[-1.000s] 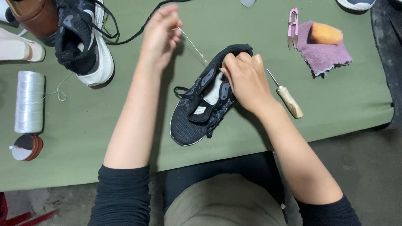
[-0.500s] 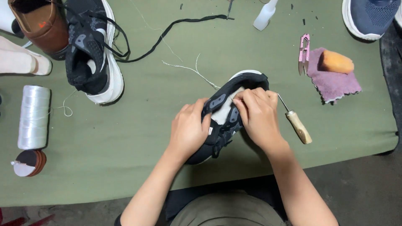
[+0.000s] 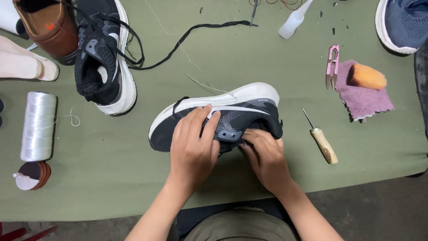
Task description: Hand-sewing the interior lining of a black sneaker using a needle, thread, and an awl at a repair bench.
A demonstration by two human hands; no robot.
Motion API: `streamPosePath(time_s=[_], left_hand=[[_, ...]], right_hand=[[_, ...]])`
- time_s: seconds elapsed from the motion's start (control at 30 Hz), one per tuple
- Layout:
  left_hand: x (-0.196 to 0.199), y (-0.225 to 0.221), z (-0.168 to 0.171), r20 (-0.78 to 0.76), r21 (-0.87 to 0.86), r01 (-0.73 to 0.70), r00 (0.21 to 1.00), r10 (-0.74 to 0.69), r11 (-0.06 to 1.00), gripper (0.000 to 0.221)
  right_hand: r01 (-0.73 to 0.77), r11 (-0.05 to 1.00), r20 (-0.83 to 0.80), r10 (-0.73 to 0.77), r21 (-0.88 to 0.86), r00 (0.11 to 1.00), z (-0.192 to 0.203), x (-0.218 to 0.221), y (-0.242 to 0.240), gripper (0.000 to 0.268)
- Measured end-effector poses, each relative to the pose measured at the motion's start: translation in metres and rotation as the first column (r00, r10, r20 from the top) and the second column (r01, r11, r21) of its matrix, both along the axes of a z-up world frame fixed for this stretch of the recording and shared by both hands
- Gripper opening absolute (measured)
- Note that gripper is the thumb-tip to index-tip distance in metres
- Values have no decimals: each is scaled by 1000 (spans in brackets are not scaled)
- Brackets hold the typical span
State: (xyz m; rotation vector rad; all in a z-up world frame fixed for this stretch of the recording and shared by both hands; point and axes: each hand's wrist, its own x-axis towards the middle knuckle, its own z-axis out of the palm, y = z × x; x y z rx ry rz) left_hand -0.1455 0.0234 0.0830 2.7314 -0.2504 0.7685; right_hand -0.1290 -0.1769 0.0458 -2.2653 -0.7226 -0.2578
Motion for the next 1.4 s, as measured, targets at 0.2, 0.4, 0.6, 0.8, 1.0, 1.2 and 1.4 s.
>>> streamPosePath(time_s=[0.2,0.4,0.6,0.8,1.0,1.2,1.4], left_hand=[[8,-11,35,-259,-233,147,943,-207,961,80],[0,-21,27,-156,-216,122,975,-158,969,65],[-21,-42,12,-104,-190,60,991,-81,980,29],[-21,-47,3,-111,-274,-12,994,-19,962,26],[5,-42,3,-76,-286,-48,997,27,957,11],[20,-52,9,-233,-387,-68,972,-26,919,11],[21,-59,14,-202,-434,-54,979,-39,900,8]], right_hand=[[-78,997,-190,75,-8,979,25,-15,-21,16],[125,992,-49,-125,1,991,78,32,-41,10],[13,988,-206,-45,-155,978,57,57,7,22],[131,978,-387,-59,163,920,54,49,4,10],[278,934,-486,-139,226,863,44,42,4,9],[350,802,-593,8,484,805,56,47,11,22],[503,519,-681,236,691,693,38,58,-4,21]])
